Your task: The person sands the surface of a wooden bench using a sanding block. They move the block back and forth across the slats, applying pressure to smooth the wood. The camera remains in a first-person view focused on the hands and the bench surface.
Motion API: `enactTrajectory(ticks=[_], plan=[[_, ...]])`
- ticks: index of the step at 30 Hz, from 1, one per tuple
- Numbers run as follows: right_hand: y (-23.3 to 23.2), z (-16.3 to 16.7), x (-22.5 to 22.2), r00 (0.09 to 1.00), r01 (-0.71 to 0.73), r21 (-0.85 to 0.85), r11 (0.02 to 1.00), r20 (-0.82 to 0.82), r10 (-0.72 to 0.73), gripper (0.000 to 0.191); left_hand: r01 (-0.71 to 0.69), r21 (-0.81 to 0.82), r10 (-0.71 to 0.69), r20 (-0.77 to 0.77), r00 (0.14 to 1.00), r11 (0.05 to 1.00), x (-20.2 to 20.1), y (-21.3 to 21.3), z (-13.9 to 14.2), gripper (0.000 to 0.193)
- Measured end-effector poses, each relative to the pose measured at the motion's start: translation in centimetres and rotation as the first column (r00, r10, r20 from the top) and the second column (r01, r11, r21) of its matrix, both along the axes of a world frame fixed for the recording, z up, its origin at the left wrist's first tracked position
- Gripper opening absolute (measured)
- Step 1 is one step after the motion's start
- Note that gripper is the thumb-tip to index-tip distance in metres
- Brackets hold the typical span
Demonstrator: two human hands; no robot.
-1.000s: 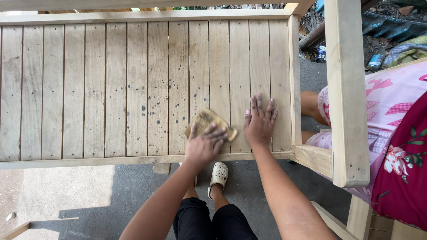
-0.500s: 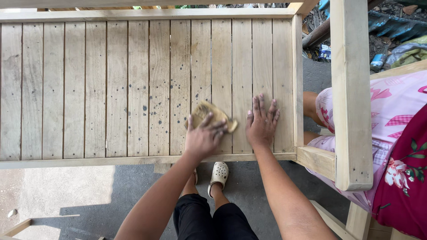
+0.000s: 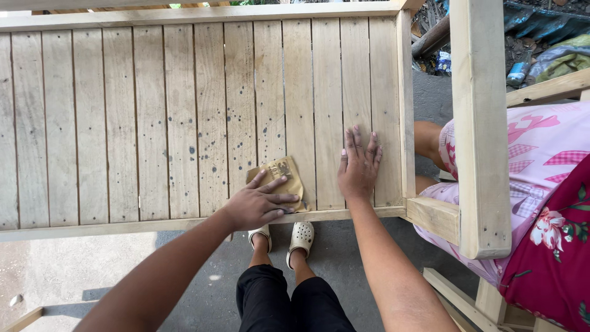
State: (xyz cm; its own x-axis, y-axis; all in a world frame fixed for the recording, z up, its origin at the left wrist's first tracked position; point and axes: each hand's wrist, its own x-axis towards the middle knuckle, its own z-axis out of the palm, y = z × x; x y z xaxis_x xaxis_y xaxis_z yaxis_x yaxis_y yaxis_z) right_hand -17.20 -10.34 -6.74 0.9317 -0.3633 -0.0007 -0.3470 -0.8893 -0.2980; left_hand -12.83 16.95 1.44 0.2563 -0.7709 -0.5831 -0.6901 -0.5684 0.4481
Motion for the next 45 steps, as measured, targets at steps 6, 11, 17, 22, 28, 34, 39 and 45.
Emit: enactTrajectory(ticks=[6,11,17,22,28,34,39,45], plan=[[-0.6,0.1,-0.5,0.994,-0.023,0.056,0.998,0.108,0.017,0.055,0.046,-0.134,-0.044,0.019,0.999,0.990,-0.7,-7.4,-0.9,0.048],[-1.4,0.3,-0.7,0.981,-0.011,0.190,0.982,0.190,-0.025,0.043,0.080,-0.303,-0.052,0.100,0.994,0.950,-0.5,-5.6,-2.1,0.051],[-1.2,0.2,-0.8,0.985,-0.006,0.159,0.987,0.170,-0.022,0.043,0.036,0.081,-0.039,0.029,0.999,0.996,2.2,5.4,-0.3,0.056],[-1.7,0.3,-0.5,0.987,0.008,0.176,0.984,0.156,-0.036,0.043,0.105,-0.251,-0.073,0.134,0.988,0.962,-1.2,-8.2,-3.1,0.055],[-3.9,0.3,-0.2,1.000,-0.012,0.246,0.969,0.000,0.012,0.051,0.139,-0.260,-0.110,0.123,0.986,0.956,-0.3,-6.9,-3.2,0.056],[-4.7,0.3,-0.5,0.971,-0.045,0.232,0.972,-0.217,0.097,0.062,0.143,-0.034,-0.140,0.094,0.986,0.989,3.0,8.4,-1.0,0.054],[-4.1,1.0,-0.2,0.934,-0.007,0.252,0.968,-0.344,0.096,0.068,0.186,-0.153,-0.162,0.153,0.975,0.971,0.7,-0.2,-4.0,0.053],[-3.7,2.0,-0.4,0.925,0.072,0.284,0.956,-0.379,0.043,0.071,0.193,-0.274,-0.140,0.200,0.970,0.942,-2.6,-14.0,-4.2,0.051]])
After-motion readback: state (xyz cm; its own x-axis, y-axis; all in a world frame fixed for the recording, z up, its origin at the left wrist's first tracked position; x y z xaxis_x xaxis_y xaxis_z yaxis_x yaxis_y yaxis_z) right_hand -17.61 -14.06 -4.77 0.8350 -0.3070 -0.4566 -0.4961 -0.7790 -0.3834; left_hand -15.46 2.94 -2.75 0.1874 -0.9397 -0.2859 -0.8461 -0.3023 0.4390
